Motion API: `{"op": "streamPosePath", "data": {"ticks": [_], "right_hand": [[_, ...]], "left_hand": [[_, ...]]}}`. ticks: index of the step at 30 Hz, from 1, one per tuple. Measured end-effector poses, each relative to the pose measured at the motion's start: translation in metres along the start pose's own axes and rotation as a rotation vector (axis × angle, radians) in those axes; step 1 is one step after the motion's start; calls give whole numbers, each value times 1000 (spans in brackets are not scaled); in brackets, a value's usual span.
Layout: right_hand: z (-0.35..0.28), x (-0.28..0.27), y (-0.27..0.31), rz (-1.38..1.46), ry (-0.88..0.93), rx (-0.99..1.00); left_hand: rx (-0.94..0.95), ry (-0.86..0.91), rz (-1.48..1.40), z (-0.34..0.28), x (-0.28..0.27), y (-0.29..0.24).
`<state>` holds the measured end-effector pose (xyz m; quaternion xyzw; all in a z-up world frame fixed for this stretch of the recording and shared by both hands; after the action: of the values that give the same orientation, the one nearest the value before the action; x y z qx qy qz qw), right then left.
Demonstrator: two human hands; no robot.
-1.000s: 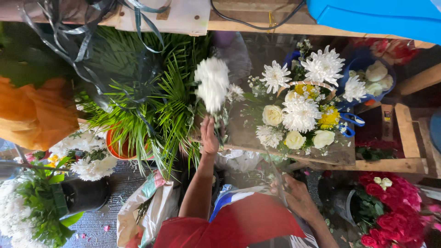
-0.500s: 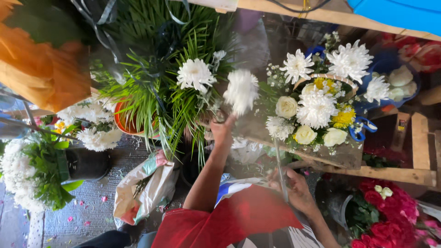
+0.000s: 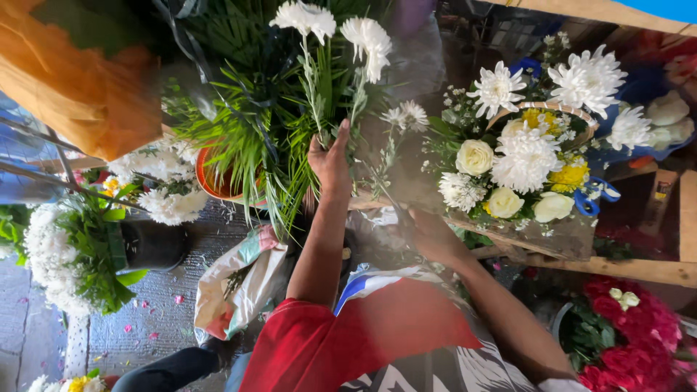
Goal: The person creates a floral arrangement by hand, trimming stems with shears and inserting white and yellow flowers into a small basket.
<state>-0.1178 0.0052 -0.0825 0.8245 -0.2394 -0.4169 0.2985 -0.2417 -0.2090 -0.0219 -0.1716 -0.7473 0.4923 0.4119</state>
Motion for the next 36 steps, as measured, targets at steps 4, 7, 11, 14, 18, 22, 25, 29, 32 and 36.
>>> {"op": "streamPosePath", "data": {"ticks": [4, 7, 11, 14, 18, 22, 25, 29, 32, 36], "right_hand": [[3, -10, 52, -50, -67, -99], [36, 9, 31, -157, -102, -127], [50, 10, 44, -220, -101, -63], [66, 19, 42, -129, -119, -88], [93, 35, 70, -611, -99, -463], [126, 34, 34, 400, -141, -119], [128, 31, 25, 396, -174, 6], [151, 50, -26, 554, -207, 152], [132, 50, -1, 781, -226, 112], [144, 48, -19, 799, -217, 65]], "left_hand": [[-71, -62, 108, 18, -27, 37], [-96, -96, 178, 34, -49, 64], [-207, -65, 238, 9, -39, 24], [-156, -141, 255, 41, -66, 65], [10, -183, 461, 60, -83, 92], [195, -69, 499, 87, -90, 107], [256, -12, 485, 99, -96, 109], [229, 77, 451, 91, -87, 75], [241, 123, 397, 73, -72, 47], [282, 179, 343, 73, -63, 36]]}}
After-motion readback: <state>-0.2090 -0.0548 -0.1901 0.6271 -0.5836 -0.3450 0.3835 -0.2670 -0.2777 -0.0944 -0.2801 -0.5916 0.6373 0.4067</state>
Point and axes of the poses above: each hand's wrist, its own z-axis towards the middle knuckle, its own x-axis out of the palm, y = z × x, the point moved 9 cm from there along z, towards the middle knuckle, and after that the axes turned 4 degrees about -x, right-handed, at the moved point
